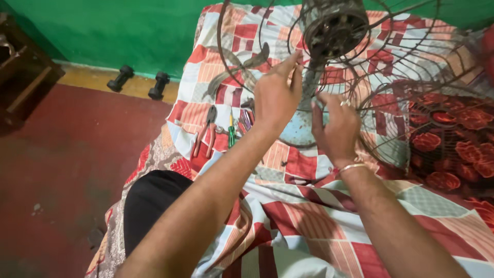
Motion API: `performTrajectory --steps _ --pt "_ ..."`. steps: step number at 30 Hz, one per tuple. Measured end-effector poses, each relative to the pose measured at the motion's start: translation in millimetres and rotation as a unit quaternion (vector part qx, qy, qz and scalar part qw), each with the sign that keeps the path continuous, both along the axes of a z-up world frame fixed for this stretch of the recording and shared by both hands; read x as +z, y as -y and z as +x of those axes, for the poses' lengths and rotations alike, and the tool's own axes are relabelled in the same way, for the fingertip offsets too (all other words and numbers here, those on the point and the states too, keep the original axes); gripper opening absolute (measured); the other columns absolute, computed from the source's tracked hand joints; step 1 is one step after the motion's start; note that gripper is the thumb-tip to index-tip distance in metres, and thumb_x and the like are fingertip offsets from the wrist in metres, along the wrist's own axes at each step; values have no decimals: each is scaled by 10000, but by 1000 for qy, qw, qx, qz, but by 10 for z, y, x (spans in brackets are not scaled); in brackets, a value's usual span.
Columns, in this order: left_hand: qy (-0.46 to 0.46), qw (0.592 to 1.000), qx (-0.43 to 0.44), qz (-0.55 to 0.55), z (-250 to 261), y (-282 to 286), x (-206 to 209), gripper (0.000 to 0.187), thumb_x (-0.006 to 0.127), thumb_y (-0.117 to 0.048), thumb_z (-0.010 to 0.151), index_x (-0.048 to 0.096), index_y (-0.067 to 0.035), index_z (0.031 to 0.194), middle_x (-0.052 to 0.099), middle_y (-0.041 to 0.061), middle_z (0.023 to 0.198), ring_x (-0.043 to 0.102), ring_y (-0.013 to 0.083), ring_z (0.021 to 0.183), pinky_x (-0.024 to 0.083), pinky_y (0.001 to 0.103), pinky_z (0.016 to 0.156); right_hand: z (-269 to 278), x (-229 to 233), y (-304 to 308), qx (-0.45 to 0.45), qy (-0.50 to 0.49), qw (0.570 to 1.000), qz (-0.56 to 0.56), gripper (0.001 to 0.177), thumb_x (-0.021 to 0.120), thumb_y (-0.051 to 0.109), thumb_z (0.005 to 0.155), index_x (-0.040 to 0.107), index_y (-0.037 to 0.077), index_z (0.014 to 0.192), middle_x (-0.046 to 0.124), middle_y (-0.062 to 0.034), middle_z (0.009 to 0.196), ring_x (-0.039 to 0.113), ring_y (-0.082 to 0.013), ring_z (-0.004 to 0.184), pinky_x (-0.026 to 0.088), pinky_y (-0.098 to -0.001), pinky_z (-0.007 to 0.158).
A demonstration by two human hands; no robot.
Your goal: The person uses a screwdriver and pliers to tighten screws on the back of a fan motor housing, then attaches the front and rear wire cages to the fan assembly. The fan blades and other tools remain on the bed during the process.
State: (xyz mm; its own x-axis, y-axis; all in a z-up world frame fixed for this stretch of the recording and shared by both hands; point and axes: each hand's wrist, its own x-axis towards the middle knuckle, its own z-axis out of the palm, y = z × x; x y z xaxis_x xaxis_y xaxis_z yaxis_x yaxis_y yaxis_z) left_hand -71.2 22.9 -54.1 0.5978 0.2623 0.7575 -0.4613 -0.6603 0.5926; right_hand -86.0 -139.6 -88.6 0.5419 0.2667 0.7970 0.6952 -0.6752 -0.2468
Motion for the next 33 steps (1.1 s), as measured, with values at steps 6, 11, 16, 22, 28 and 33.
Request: performTrajectory --steps 6,11,16,22,28,33 --pt "-141 988 -37 41 -366 -223 -726 228 662 -189 948 758 -110 1139 762 161 941 733 360 849 573 468 749 -200 -788 54 6 -154 987 -45 117 714 151 944 699 83 1037 730 -130 875 704 -340 797 536 -454 702" --pt "-335 940 -42 49 -500 -323 -1344 192 702 -265 930 799 -129 1025 770 146 900 729 358 837 570 464 753 -229 -1230 37 45 -237 969 -57 123 744 149 860 737 90 968 738 -117 899 708 -331 825 556 -438 722" --pt "-391 916 -47 72 -398 -251 -1784 223 782 -268 803 803 -127 974 757 172 940 720 361 902 569 468 806 -215 -1409 -32 34 -316 941 -116 135 764 153 793 770 116 922 729 -97 879 692 -309 834 547 -438 734" --pt "-428 886 -79 162 -295 -172 -2115 125 768 -198 809 786 -113 899 750 150 937 727 359 925 572 471 814 -208 -1442 -86 47 -305 938 -159 114 789 185 783 794 127 881 720 -91 875 662 -313 880 535 -451 762" --pt "-465 862 -90 182 -299 -126 -2129 140 781 -233 810 779 -114 884 743 149 916 731 348 912 580 466 792 -152 -1550 -86 64 -297 946 -108 152 793 170 773 786 96 906 734 -93 903 672 -310 883 542 -437 771" --pt "-405 906 -109 65 -316 -165 -1939 218 813 -186 744 816 -102 945 761 167 887 718 359 852 566 463 737 -45 -1656 -87 55 -413 907 63 178 750 124 907 781 66 1072 784 -86 980 766 -165 830 574 -302 747"
